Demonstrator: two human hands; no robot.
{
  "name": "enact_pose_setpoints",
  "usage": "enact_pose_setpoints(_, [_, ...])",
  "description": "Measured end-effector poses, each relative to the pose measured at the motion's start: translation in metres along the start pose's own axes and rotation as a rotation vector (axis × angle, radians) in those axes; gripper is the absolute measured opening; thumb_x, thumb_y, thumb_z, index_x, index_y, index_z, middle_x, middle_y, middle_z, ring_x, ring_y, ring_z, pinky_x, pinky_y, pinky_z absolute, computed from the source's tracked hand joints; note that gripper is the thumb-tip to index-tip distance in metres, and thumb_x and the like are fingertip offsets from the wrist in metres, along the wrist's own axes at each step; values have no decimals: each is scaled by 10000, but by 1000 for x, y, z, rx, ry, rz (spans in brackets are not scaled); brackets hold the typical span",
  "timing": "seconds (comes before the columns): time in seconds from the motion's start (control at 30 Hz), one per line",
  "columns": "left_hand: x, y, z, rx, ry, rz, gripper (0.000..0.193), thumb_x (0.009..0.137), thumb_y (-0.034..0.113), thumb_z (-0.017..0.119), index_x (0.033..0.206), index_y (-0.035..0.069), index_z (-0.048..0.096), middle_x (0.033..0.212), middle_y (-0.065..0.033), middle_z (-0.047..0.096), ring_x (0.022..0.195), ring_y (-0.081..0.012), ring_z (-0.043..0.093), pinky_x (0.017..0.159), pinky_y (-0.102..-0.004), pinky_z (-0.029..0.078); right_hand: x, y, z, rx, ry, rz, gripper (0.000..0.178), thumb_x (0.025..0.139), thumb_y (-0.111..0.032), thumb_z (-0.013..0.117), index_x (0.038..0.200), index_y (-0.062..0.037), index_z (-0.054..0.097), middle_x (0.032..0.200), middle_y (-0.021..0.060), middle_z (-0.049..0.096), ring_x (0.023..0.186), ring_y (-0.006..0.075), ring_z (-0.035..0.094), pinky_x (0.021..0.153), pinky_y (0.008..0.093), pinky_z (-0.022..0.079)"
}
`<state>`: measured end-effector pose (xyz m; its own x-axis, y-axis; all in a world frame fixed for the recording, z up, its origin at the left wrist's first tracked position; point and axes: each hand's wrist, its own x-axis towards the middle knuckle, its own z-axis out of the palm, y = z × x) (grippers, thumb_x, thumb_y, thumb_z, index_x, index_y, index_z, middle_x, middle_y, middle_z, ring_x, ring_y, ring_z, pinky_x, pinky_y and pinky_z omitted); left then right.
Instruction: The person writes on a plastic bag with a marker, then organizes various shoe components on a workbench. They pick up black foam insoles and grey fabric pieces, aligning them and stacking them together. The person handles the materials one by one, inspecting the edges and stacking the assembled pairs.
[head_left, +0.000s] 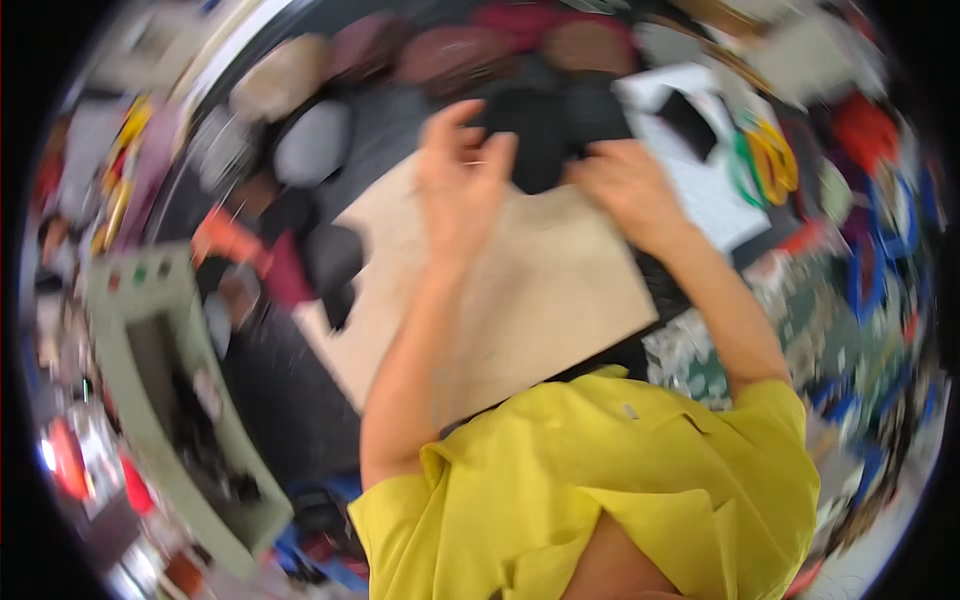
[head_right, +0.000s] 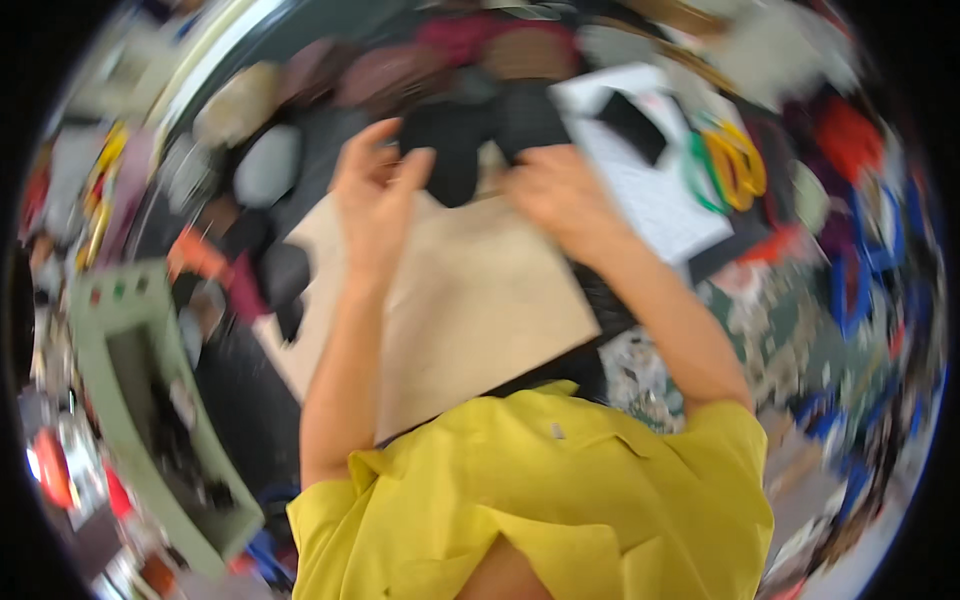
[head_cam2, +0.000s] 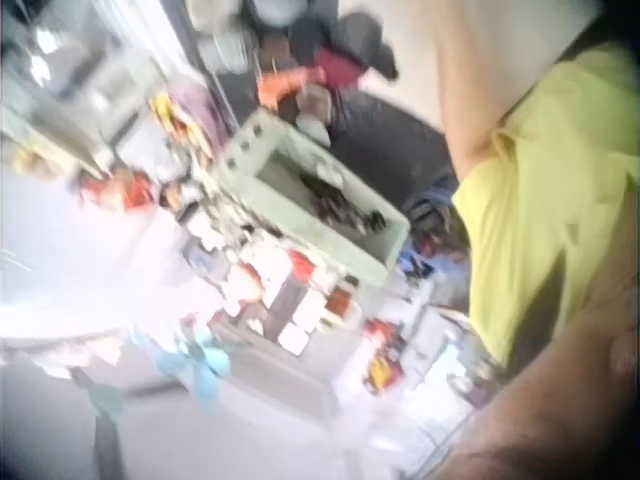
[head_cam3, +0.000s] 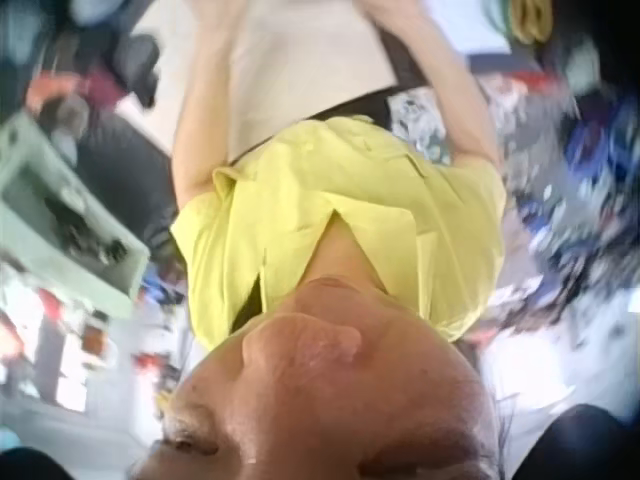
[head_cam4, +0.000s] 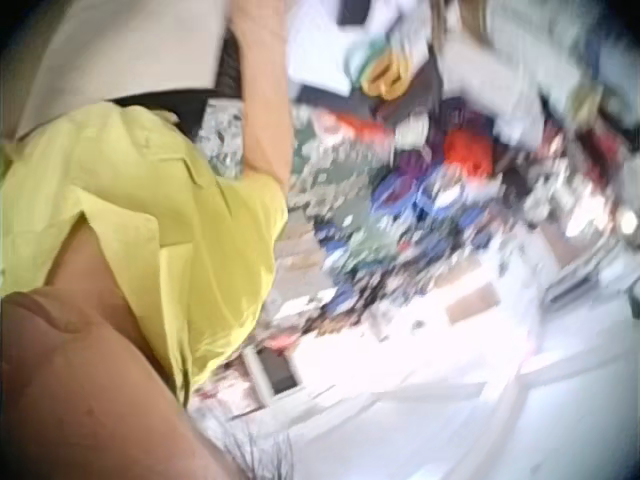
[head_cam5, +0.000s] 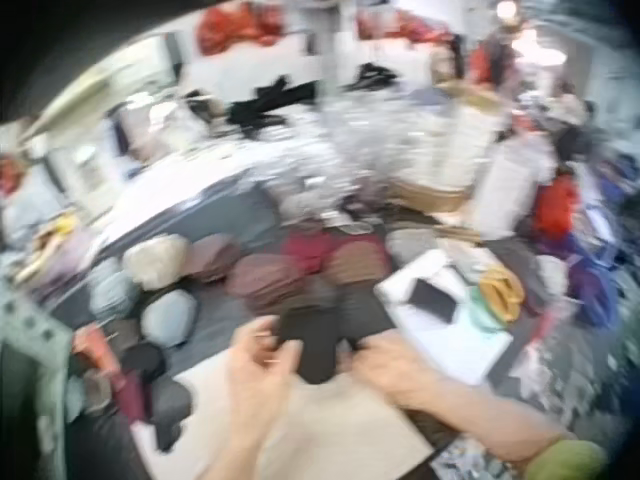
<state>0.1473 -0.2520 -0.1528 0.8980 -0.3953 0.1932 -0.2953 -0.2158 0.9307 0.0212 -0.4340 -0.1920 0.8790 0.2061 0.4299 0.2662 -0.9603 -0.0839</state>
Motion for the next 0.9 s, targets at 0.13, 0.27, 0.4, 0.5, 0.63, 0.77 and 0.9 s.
enact_pose_setpoints(0.13, [-35,-29,-40,-247,103,-208,401,800,16,711,1181,-6,589,765,-36,607,638,-80,552,614,-234,475,8,-19,-30,218,49,327,286,787,39,654,1065,-22,677,857,136,640,795,291,619,681,375,493])
enact_pose_setpoints(0.27, [-55,-30,-69,0,118,-76,422,808,73,754,1186,-19,590,936,-81,671,817,-146,633,703,-268,513,-4,-25,-41,319,-217,701,301,821,-58,712,1111,-1,659,892,136,659,780,280,630,682,358,502])
enact_pose_setpoints(0.4, [-67,-43,-120,566,342,314,519,767,147,802,1210,-10,583,1037,-124,663,938,-258,631,816,-334,511,6,-33,-51,92,21,385,294,820,-65,716,1104,-8,667,940,135,675,860,293,644,780,357,510])
enact_pose_setpoints(0.5, [-71,-60,-171,678,501,102,523,727,216,826,1172,41,614,1109,-150,624,1066,-349,556,919,-426,455,23,-48,-53,309,-42,417,269,821,-62,705,1086,-20,674,1007,136,679,914,310,647,804,367,516])
enact_pose_setpoints(0.63, [-82,-78,-197,713,477,-129,406,768,211,774,1109,28,649,1090,-173,650,1051,-350,590,904,-429,470,89,-101,-21,473,-122,61,205,812,-62,688,1012,-19,674,1000,137,676,937,296,647,829,385,515])
enact_pose_setpoints(0.77, [-78,-86,-196,835,465,-35,307,798,194,729,1045,17,687,1018,-158,690,987,-335,638,866,-409,497,149,-160,42,492,-105,-260,216,796,-110,675,992,-22,649,1069,112,656,1020,272,613,881,386,482])
enact_pose_setpoints(0.9, [-81,-98,-200,770,539,-78,234,829,188,703,999,27,702,993,-156,696,915,-288,672,811,-359,517,173,-195,86,505,-265,-344,267,796,-124,678,1041,-30,630,1180,82,623,1148,251,557,936,369,438])
